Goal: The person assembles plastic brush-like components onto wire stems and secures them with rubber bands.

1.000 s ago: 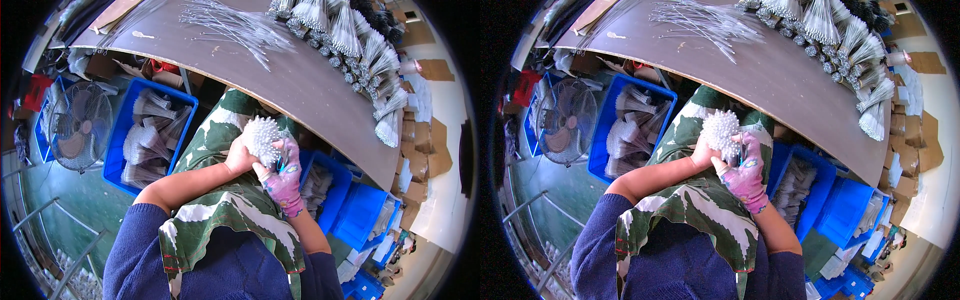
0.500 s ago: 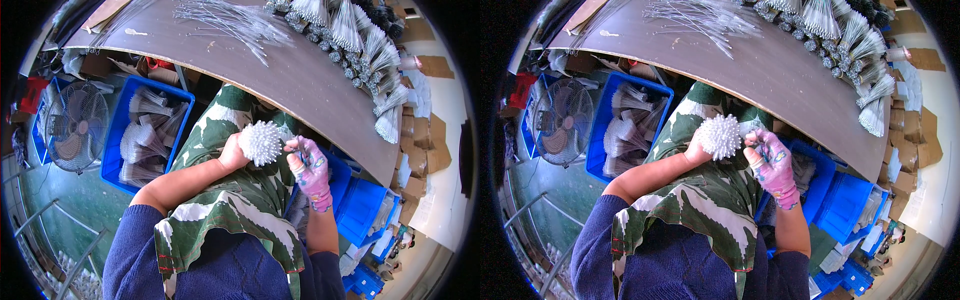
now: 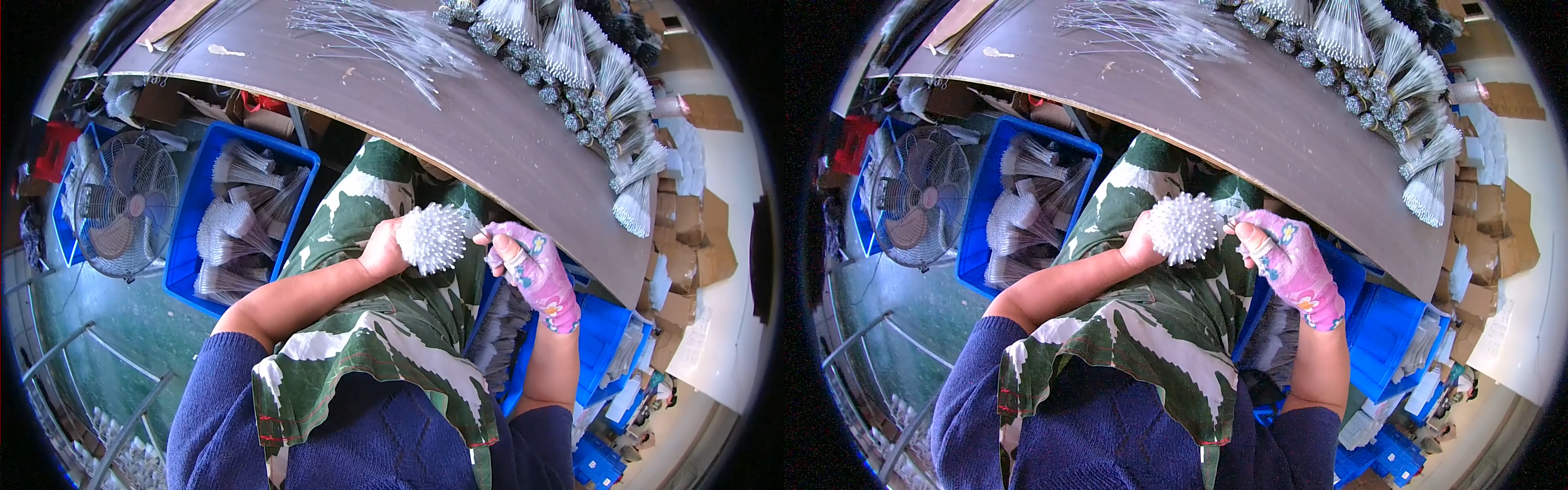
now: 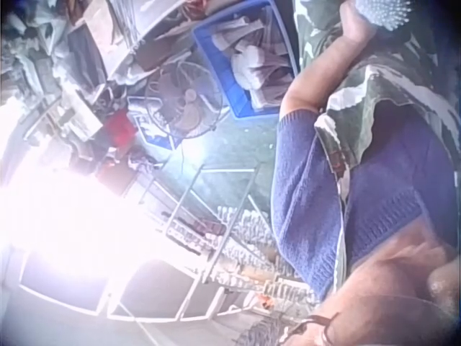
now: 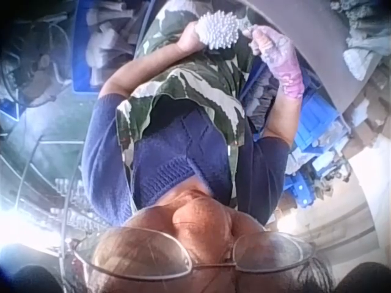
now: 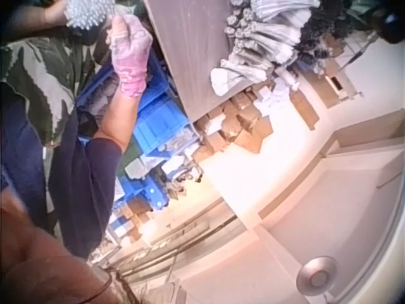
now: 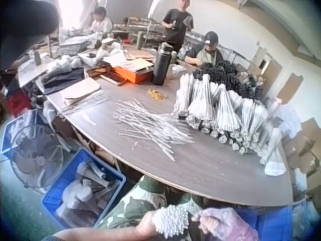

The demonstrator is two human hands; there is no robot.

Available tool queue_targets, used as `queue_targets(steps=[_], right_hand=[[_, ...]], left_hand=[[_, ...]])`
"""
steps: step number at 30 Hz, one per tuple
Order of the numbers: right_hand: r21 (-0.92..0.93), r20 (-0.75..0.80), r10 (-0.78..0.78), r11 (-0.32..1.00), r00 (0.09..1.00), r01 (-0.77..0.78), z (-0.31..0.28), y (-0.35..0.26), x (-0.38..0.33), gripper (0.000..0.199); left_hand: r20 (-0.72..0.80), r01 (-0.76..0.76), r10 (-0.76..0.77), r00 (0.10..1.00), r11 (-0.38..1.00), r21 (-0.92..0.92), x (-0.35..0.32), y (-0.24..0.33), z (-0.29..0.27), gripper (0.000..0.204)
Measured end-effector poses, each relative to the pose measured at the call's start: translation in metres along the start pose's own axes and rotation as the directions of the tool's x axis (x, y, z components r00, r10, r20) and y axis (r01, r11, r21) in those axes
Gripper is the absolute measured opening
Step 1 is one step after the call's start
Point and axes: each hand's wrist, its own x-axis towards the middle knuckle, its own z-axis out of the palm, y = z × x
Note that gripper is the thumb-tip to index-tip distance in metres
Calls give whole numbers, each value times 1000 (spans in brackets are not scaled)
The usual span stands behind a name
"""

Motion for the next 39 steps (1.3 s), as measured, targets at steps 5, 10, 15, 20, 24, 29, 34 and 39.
queue_targets(steps=[5, 10, 15, 20, 24, 29, 34, 39], right_hand=[[-21, -7, 57, 998, 998, -57, -3, -6, 2, 32], [262, -58, 133, 958, 989, -114, 3, 12, 3, 33], [293, -94, 164, 947, 982, -130, 16, 37, 4, 37], [279, -101, 149, 953, 984, -115, 21, 53, 5, 41], [324, -154, 66, 946, 986, -13, 21, 53, 9, 37], [271, -213, 6, 961, 977, 53, 24, 52, 4, 39], [205, -210, -38, 975, 977, 82, 27, 57, 4, 38], [188, -215, -60, 977, 975, 102, 27, 54, 3, 37]], left_hand=[[-91, -75, 82, 992, 994, 83, 15, 6, -4, 22], [73, 499, -549, 833, 686, -529, 79, 20, -34, 44], [-87, 280, -290, 953, 953, -112, 64, 3, -16, 48], [-9, -15, 14, 1000, 1000, -15, 57, -1, -7, 32], [104, -242, 218, 970, 861, 447, 35, -29, 20, 38], [181, -245, 192, 965, 908, 339, 37, -17, 9, 30], [101, -336, 322, 941, 865, 372, 29, -18, 7, 31], [101, -294, 276, 956, 893, 341, 26, -20, 9, 32]])
